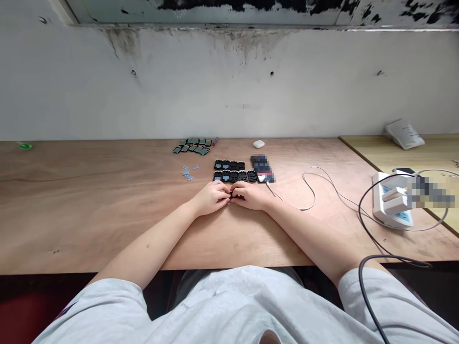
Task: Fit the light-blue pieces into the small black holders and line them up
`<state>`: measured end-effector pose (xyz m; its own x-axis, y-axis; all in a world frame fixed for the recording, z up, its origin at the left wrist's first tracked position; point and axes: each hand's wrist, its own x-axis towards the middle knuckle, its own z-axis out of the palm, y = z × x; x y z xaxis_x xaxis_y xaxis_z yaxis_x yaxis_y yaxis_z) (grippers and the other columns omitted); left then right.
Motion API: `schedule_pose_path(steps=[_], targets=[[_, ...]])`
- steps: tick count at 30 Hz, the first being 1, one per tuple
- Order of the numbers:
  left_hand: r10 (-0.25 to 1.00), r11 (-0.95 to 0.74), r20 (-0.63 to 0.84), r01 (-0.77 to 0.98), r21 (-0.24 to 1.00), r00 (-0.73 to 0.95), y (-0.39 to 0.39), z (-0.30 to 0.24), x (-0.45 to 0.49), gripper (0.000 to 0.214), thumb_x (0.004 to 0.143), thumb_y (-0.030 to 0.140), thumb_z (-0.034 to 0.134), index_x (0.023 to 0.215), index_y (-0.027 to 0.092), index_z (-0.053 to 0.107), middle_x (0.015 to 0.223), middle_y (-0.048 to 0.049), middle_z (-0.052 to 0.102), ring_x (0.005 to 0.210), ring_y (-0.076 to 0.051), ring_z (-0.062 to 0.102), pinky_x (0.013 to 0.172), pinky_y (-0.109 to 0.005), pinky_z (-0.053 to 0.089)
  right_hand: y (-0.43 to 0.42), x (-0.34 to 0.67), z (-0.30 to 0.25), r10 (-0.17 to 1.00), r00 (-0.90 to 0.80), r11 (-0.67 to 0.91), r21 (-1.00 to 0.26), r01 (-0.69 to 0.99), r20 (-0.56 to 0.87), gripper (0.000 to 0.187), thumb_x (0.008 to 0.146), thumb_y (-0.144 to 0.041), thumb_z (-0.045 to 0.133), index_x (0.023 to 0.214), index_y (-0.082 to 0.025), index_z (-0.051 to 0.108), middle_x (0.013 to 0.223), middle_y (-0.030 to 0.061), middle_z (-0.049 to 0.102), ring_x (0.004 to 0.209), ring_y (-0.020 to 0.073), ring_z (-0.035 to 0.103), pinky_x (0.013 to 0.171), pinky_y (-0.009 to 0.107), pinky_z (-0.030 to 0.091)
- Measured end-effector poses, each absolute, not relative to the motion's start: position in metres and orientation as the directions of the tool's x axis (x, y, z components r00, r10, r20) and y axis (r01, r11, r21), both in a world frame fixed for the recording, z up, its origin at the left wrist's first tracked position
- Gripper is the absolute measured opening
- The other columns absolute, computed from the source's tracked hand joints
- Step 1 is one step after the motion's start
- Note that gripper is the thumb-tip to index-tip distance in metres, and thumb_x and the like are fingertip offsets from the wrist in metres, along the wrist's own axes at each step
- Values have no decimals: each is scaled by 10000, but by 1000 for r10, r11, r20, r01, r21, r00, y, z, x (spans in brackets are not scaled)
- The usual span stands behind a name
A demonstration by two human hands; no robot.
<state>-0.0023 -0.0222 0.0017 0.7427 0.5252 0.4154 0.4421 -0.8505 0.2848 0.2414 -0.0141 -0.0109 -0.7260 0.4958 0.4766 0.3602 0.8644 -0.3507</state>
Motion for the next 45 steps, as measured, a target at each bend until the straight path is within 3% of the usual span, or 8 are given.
schedule_pose_path(steps=[5, 9, 18, 36, 45], targets=[[517, -856, 453, 444, 265, 726, -22, 3, -3, 222, 1005, 275, 575, 1033, 261, 794, 989, -57, 775, 990, -224, 685, 925, -418, 522, -15, 242, -10, 491, -733, 867, -344, 359, 471, 82, 966, -237, 663, 948, -178, 718, 1134, 128, 688, 998, 234, 667, 868, 372, 587], [526, -850, 432, 464, 247, 733, -25, 8, -2, 226, 996, 271, 574, 1073, 260, 787, 1043, -60, 777, 1026, -228, 708, 944, -421, 520, -15, 241, -10, 494, -729, 865, -351, 358, 474, 76, 962, -225, 659, 950, -182, 720, 1130, 126, 689, 988, 230, 667, 858, 371, 589], [521, -851, 369, 436, 292, 769, -27, 14, 0, 222, 960, 241, 595, 1133, 235, 735, 1038, -67, 756, 983, -231, 693, 924, -412, 509, -14, 242, -11, 496, -720, 863, -365, 349, 485, 62, 952, -223, 672, 939, -178, 713, 1108, 123, 687, 984, 230, 666, 853, 366, 586], [550, -833, 389, 455, 314, 739, -24, 3, -2, 212, 953, 241, 611, 1133, 241, 723, 1169, -95, 678, 1094, -254, 630, 967, -409, 518, -14, 242, -10, 498, -725, 863, -351, 363, 476, 52, 954, -223, 669, 942, -190, 706, 1120, 115, 689, 984, 227, 667, 852, 362, 583], [562, -826, 374, 472, 309, 738, -21, 1, -4, 200, 964, 262, 609, 1122, 234, 729, 1136, -88, 706, 1069, -250, 632, 956, -409, 516, -16, 241, -7, 505, -724, 859, -356, 368, 470, 49, 949, -211, 666, 932, -189, 706, 1126, 118, 690, 978, 226, 666, 852, 360, 582]])
